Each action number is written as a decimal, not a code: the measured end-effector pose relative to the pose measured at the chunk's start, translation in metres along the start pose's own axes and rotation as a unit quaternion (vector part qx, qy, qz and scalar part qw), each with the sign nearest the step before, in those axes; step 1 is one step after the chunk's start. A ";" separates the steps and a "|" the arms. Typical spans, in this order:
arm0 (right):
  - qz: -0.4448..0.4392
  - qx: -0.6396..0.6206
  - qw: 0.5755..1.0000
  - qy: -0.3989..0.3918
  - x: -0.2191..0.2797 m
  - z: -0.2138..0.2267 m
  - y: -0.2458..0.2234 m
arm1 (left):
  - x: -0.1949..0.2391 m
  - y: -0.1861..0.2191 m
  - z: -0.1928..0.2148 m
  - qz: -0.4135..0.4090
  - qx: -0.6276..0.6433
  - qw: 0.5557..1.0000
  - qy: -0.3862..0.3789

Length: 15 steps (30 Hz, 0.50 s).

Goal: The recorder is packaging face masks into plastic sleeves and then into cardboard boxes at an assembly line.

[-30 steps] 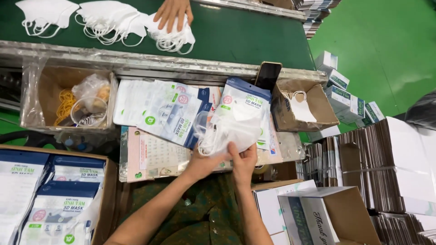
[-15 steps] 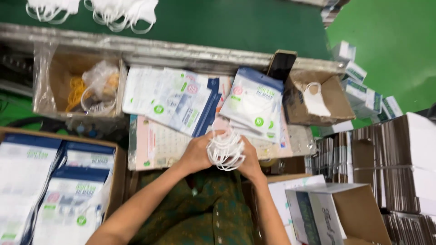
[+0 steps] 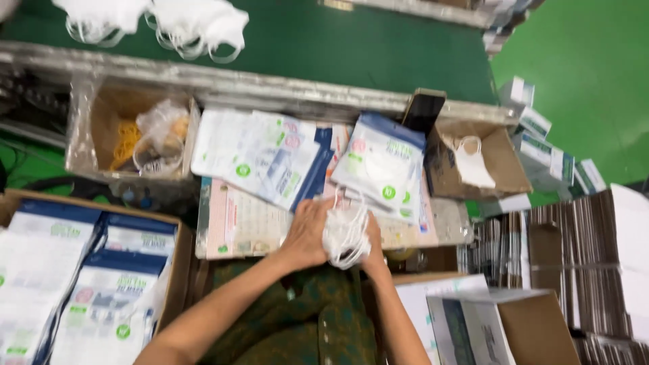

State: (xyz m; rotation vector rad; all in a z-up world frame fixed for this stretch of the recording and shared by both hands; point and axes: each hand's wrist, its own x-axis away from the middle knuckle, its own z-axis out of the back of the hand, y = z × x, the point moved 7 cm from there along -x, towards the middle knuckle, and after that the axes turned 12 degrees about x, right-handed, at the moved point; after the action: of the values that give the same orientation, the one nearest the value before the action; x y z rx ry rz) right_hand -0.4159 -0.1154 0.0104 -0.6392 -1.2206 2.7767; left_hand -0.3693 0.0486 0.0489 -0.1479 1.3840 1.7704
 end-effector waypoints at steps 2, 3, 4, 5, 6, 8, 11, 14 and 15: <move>-0.112 -0.141 0.983 -0.018 0.011 -0.012 0.030 | -0.005 0.017 0.006 -0.027 0.005 1.000 0.010; -0.148 -0.205 0.967 0.002 0.012 -0.009 0.032 | -0.016 0.026 0.017 -0.034 0.003 0.999 0.022; -0.183 -0.270 0.945 0.019 0.016 -0.008 0.034 | -0.023 0.036 0.028 -0.038 0.000 0.999 0.034; -0.177 -0.271 0.946 0.017 -0.001 -0.006 0.024 | -0.029 0.034 0.030 -0.041 -0.005 0.998 0.037; -0.102 -0.157 0.982 -0.021 -0.007 -0.004 0.003 | -0.028 0.027 0.024 0.017 0.025 1.000 -0.005; -0.025 -0.040 0.997 -0.058 0.002 -0.018 0.017 | -0.020 0.019 0.011 0.074 0.057 0.994 -0.049; -0.186 -0.153 0.965 -0.104 0.001 -0.045 0.082 | -0.029 0.007 -0.003 0.081 0.093 0.984 -0.132; -0.052 -0.091 0.987 -0.122 0.003 -0.012 -0.010 | -0.021 0.022 -0.008 0.007 0.072 0.982 -0.173; -0.021 -0.108 0.987 -0.117 0.003 0.000 -0.035 | -0.019 0.029 -0.013 0.034 0.075 0.970 -0.228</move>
State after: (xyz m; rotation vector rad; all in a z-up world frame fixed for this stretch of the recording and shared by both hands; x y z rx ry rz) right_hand -0.4230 -0.0904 0.0342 -0.2983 -1.5752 2.7693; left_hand -0.3820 0.0275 0.0757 0.3727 1.1854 1.6157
